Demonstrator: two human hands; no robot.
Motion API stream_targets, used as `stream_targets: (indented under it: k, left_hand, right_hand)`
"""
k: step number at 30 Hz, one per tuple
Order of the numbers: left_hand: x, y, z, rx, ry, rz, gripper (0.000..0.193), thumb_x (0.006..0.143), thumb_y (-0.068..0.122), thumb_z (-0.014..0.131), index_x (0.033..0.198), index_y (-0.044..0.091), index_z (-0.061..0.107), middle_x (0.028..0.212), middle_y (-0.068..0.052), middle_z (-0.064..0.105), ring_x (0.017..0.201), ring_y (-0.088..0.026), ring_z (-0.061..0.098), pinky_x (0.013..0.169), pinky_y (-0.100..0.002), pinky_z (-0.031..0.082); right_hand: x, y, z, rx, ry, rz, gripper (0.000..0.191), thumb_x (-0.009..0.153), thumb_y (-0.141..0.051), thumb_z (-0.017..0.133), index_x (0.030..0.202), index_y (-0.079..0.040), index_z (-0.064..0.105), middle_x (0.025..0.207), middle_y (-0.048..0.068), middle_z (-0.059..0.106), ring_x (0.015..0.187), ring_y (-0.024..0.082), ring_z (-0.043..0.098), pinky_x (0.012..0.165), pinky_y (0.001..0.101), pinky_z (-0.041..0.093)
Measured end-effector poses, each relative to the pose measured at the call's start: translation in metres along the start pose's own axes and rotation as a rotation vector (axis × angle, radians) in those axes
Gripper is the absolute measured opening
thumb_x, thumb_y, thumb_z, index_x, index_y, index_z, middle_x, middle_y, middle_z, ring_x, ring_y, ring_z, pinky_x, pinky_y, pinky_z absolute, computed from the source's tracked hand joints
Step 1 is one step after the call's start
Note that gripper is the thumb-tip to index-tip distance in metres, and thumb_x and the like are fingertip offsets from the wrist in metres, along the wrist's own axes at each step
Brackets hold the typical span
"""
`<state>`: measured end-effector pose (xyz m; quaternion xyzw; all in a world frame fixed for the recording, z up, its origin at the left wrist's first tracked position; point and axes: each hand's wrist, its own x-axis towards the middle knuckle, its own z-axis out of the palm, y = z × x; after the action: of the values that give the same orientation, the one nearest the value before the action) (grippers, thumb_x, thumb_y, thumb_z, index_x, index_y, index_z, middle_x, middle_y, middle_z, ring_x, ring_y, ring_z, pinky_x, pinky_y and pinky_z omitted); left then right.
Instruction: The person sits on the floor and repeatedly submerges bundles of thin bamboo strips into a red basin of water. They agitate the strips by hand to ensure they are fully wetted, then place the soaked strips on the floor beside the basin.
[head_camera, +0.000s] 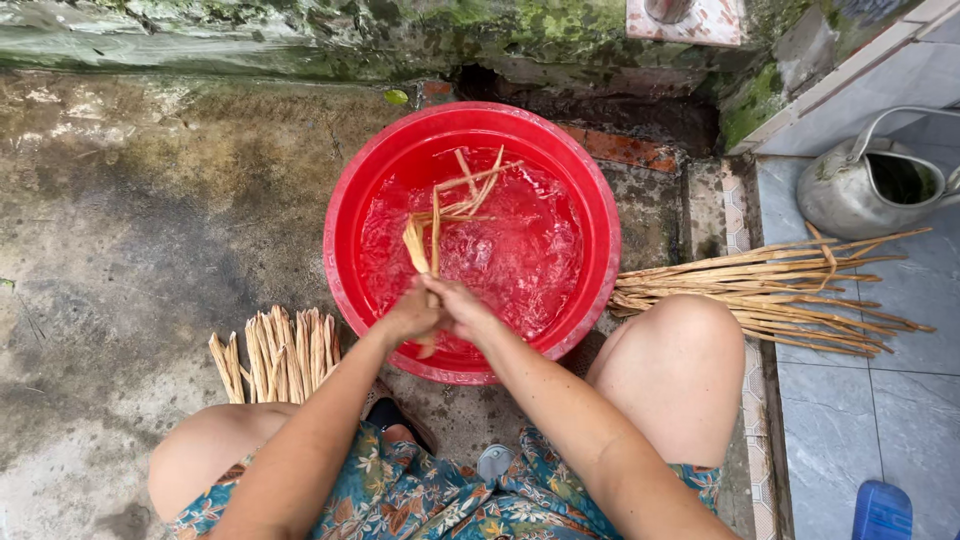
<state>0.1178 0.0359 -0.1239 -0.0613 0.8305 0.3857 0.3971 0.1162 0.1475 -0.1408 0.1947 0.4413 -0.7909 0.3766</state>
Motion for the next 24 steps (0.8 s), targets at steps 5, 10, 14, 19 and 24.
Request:
stream_targets:
  k: [5, 10, 14, 19, 24]
  left_hand:
    - [0.016, -0.002, 0.016, 0.237, -0.130, 0.169, 0.061, 0.096, 0.042, 0.069, 0.148, 0.019, 0.046, 0.133, -0.009, 0.058, 0.123, -0.026, 0.053, 0.107, -0.047, 0.043]
    - [0.028, -0.015, 0.005, -0.053, 0.015, 0.182, 0.055, 0.095, 0.035, 0.063, 0.146, 0.016, 0.055, 0.125, -0.014, 0.071, 0.112, -0.025, 0.070, 0.101, -0.040, 0.055]
    - [0.033, -0.027, -0.001, -0.274, 0.055, -0.039, 0.057, 0.093, 0.036, 0.063, 0.144, 0.011, 0.055, 0.127, -0.017, 0.072, 0.103, -0.027, 0.075, 0.086, -0.039, 0.065]
    - [0.019, -0.023, -0.006, -0.313, 0.000, -0.228, 0.074, 0.096, 0.065, 0.043, 0.143, 0.009, 0.055, 0.151, -0.015, 0.047, 0.107, -0.032, 0.071, 0.085, -0.045, 0.064]
    - [0.018, 0.006, -0.023, -0.791, 0.084, -0.193, 0.075, 0.106, 0.069, 0.030, 0.152, 0.011, 0.026, 0.148, -0.031, 0.042, 0.096, -0.027, 0.065, 0.078, -0.051, 0.053]
  right_hand:
    - [0.038, 0.011, -0.075, -0.344, 0.271, -0.088, 0.030, 0.105, -0.016, 0.053, 0.125, 0.003, 0.064, 0.071, 0.008, 0.063, 0.051, 0.018, 0.056, 0.044, 0.0298, 0.052]
    - [0.041, 0.026, -0.114, -0.988, 0.452, 0.031, 0.033, 0.106, -0.022, 0.053, 0.129, 0.000, 0.064, 0.108, 0.019, 0.067, 0.088, 0.027, 0.067, 0.078, 0.0461, 0.055]
    - [0.039, 0.022, -0.112, -1.021, 0.363, 0.165, 0.032, 0.106, -0.028, 0.049, 0.125, -0.006, 0.064, 0.098, 0.014, 0.064, 0.078, 0.022, 0.061, 0.070, 0.0400, 0.053]
    - [0.031, 0.001, -0.062, -0.984, 0.267, 0.156, 0.033, 0.106, -0.035, 0.043, 0.120, -0.014, 0.064, 0.086, 0.006, 0.061, 0.064, 0.015, 0.053, 0.061, 0.0325, 0.050]
    - [0.011, -0.031, -0.002, -1.230, -0.059, 0.026, 0.040, 0.107, -0.027, 0.037, 0.106, -0.006, 0.071, 0.078, 0.003, 0.066, 0.060, 0.010, 0.053, 0.056, 0.0277, 0.052]
